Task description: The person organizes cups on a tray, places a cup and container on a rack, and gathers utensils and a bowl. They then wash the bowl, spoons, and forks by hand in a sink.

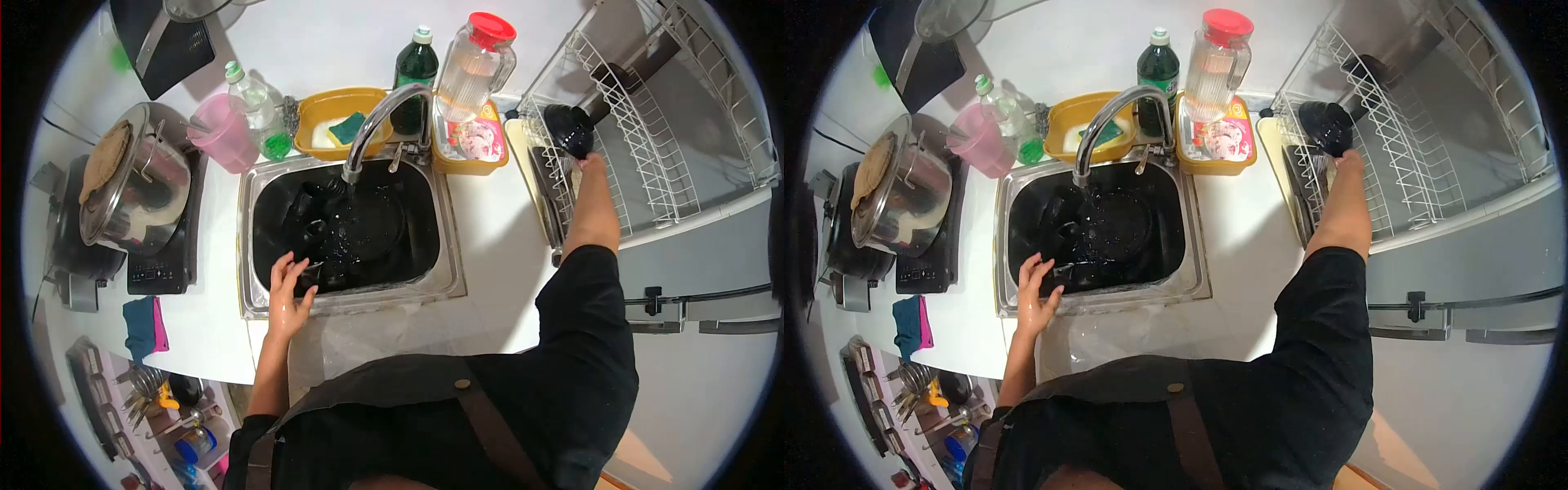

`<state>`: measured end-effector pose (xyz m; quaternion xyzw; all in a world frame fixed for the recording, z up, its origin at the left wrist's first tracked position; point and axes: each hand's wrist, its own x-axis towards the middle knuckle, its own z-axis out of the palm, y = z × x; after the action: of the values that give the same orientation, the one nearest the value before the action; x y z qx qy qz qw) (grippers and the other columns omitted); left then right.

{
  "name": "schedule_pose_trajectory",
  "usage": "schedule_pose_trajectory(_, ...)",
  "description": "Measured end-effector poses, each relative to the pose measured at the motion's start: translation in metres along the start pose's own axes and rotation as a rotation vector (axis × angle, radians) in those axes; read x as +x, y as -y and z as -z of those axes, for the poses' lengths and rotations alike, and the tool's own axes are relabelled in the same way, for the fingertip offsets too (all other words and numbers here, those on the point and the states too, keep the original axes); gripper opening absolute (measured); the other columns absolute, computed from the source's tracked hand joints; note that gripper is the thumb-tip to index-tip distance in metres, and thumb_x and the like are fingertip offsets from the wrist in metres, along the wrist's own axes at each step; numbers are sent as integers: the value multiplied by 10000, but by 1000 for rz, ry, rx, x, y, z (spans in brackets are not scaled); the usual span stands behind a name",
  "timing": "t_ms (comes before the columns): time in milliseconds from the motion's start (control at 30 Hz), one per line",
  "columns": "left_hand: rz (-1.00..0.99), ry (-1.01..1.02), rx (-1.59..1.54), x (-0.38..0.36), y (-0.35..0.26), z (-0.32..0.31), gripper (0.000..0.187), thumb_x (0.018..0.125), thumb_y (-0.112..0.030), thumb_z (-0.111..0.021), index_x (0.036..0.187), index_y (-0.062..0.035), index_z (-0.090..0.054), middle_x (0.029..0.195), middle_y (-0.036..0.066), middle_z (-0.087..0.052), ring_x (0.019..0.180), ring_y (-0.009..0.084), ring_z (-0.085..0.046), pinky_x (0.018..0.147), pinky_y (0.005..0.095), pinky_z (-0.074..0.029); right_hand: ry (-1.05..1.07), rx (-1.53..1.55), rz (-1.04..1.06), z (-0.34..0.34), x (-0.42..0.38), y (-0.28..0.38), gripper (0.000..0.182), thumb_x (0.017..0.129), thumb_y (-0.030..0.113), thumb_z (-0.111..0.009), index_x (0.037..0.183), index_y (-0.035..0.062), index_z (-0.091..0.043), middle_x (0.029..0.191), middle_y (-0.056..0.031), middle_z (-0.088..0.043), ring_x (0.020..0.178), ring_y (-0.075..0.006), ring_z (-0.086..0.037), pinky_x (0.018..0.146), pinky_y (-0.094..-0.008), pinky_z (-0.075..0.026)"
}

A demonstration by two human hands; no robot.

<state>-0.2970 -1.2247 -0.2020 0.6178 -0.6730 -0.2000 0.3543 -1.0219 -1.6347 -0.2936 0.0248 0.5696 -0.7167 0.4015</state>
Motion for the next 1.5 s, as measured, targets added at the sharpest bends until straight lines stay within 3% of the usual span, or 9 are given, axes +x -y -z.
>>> schedule_pose_trajectory(167,-172,22,34,29,14,-14,337,701,-43,-646,1031,-38,-578,1082,143,-528,1017,317,-510,863,352,-422,-43,-798,282,-17,-60,32,179,779,112,-524,911,0,-571,889,-141,-595,817,-257,-578,691,-416,-483)
schedule_pose_trajectory(267,-172,348,15,55,12,-34,294,696,-126,-677,952,-1,-606,961,153,-591,886,315,-569,764,366,-466,-530,-884,1216,-49,-250,7,107,718,97,-563,776,31,-624,735,-101,-608,674,-220,-578,646,-342,-478)
schedule_pose_trajectory(533,-228,683,528,83,36,-147,664,834,-403,-511,1337,-32,-283,1366,231,-271,1230,377,-332,985,447,-323,1728,-1108,447,-73,-514,-242,168,756,48,-560,899,37,-649,826,-70,-656,772,-158,-612,714,-282,-478)
schedule_pose_trajectory(700,-160,893,185,93,22,-124,512,898,-362,-420,1304,-55,-360,1266,229,-421,1198,342,-387,962,413,-346,1735,-937,-318,-100,-564,-253,139,835,98,-510,886,19,-612,693,-75,-611,590,-117,-569,532,-213,-450)
schedule_pose_trajectory(867,-280,281,-93,110,23,-104,427,862,-280,-518,1190,-13,-456,1111,209,-541,1056,327,-503,888,382,-392,1631,-1410,913,-111,-578,-231,359,800,336,-608,683,-3,-621,553,-81,-580,479,-161,-522,504,-321,-458)
schedule_pose_trajectory(1000,-363,16,-595,129,5,-88,391,767,-160,-642,1105,-5,-520,1041,123,-578,936,186,-541,815,303,-426,1797,-1306,277,-94,-578,-221,195,777,192,-625,687,20,-612,627,-27,-585,554,-78,-537,506,-226,-447)
schedule_pose_trajectory(1100,-87,74,-582,130,24,-95,373,736,-103,-654,1080,-14,-540,973,70,-603,876,123,-557,752,272,-449,1285,-1068,684,-99,-536,-247,140,788,123,-563,860,30,-637,667,-38,-611,550,-110,-559,513,-253,-462)
schedule_pose_trajectory(1233,97,27,-1084,123,26,-87,306,779,-59,-593,1073,1,-538,944,72,-609,871,127,-565,739,269,-457,1716,-677,1398,-76,-556,-261,175,822,142,-535,939,32,-605,841,-132,-591,822,-239,-577,636,-330,-481)
schedule_pose_trajectory(1500,332,42,-1413,95,20,-86,286,817,-77,-575,1078,24,-518,1000,69,-596,910,155,-572,799,278,-456,1243,-1316,1469,-80,-533,-304,251,826,240,-504,976,39,-493,993,-193,-509,915,-356,-537,730,-440,-455)
